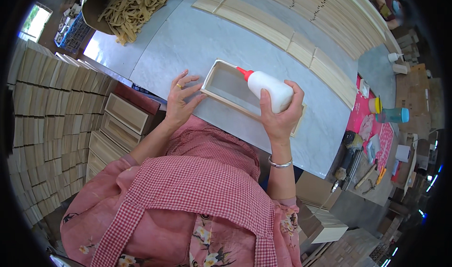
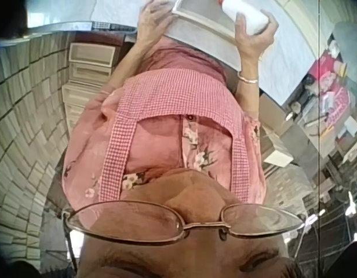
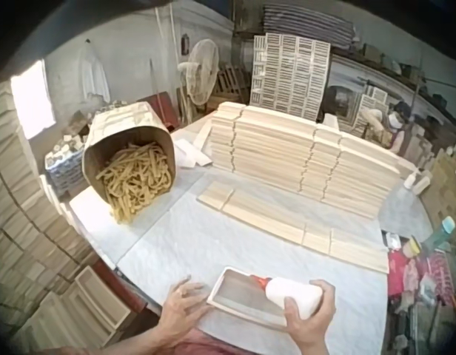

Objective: Assembling and gluing small wooden components to form drawer-like boxes at a production workstation.

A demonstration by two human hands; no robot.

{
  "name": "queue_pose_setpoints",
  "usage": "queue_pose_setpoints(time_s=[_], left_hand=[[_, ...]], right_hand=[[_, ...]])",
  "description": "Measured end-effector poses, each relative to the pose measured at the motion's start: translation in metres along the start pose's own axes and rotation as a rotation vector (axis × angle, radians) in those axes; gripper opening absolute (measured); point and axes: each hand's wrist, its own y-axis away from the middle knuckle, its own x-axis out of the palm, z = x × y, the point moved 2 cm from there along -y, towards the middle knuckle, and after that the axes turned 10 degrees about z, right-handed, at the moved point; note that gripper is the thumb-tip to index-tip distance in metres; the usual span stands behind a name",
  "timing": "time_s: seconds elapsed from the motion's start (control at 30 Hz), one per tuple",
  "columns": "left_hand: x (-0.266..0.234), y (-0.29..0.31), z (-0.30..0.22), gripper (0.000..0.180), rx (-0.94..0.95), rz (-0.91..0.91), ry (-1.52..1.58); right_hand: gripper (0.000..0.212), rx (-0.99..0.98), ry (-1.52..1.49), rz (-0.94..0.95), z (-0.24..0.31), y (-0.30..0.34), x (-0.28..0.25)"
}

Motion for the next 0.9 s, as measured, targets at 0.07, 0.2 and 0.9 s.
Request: queue_pose_setpoints(time_s=[0.07,0.2,0.9], left_hand=[[0.000,0.000,-0.002,0.031,-0.008,-0.004,0.000],[0.000,-0.001,-0.003,0.030,-0.013,-0.003,0.006],[0.001,0.000,-0.002,0.031,-0.018,0.019,-0.028]], right_hand=[[0.051,0.000,0.022,-0.030,-0.005,0.005,-0.008],[0.050,0.017,0.063,-0.073,-0.011,0.015,-0.027],[0.048,0.130,0.264,-0.292,-0.043,0.063,-0.119]])
